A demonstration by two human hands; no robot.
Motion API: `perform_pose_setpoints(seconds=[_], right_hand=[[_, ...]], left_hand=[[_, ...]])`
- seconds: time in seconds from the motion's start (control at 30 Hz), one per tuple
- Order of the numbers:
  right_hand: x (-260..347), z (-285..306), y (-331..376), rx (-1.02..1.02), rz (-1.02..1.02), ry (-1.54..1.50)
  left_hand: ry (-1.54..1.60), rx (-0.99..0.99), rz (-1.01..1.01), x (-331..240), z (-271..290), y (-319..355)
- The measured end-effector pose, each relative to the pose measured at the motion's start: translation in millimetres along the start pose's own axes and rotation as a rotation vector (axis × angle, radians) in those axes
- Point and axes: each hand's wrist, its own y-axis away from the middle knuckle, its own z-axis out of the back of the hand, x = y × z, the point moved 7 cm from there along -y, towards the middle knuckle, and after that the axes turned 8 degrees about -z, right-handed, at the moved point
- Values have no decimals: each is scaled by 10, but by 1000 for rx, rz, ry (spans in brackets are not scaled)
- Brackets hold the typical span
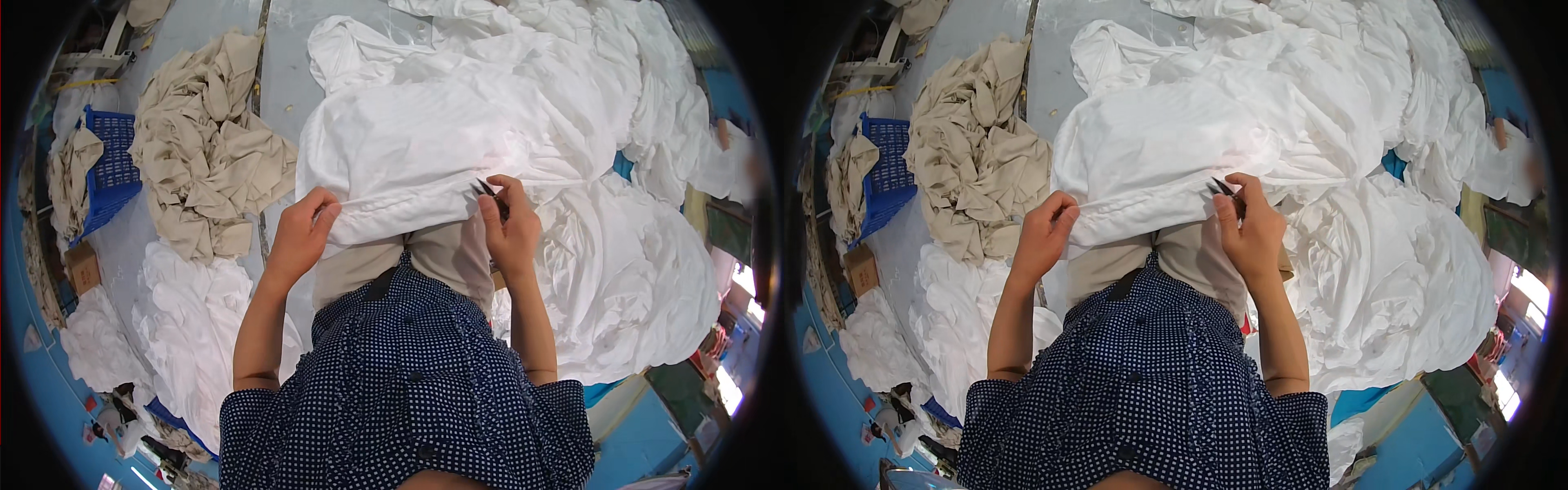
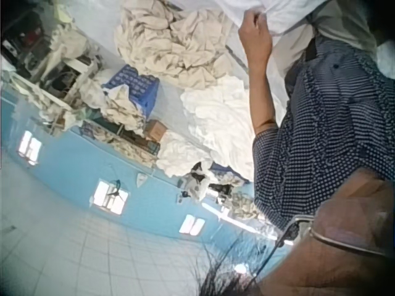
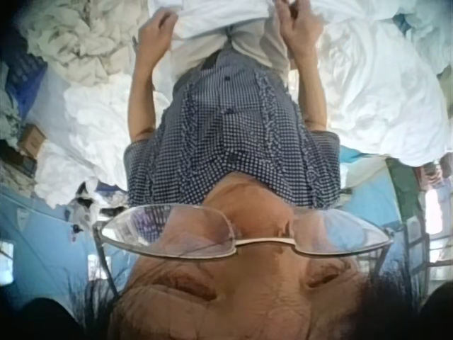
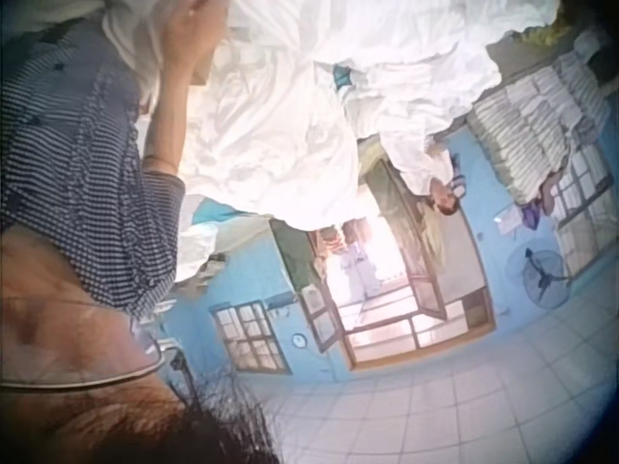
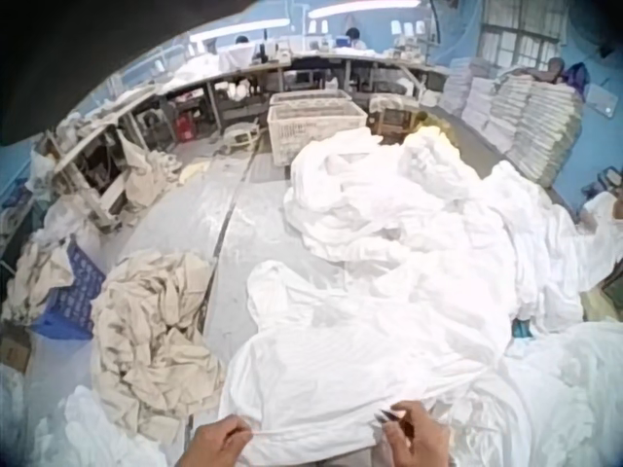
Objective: Trimming excess threads from white fabric items using small scissors or snips.
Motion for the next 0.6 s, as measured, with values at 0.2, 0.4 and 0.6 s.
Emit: perform_pose_setpoints(seconds=[0.2,0.4,0.6], right_hand=[[73,-158,104,-160,332,249],[112,-220,126,-201,441,291],[86,-269,122,-201,436,304]], left_hand=[[20,2,28,50,8,15],[15,3,15,110,20,34],[25,-6,28,121,58,68]])
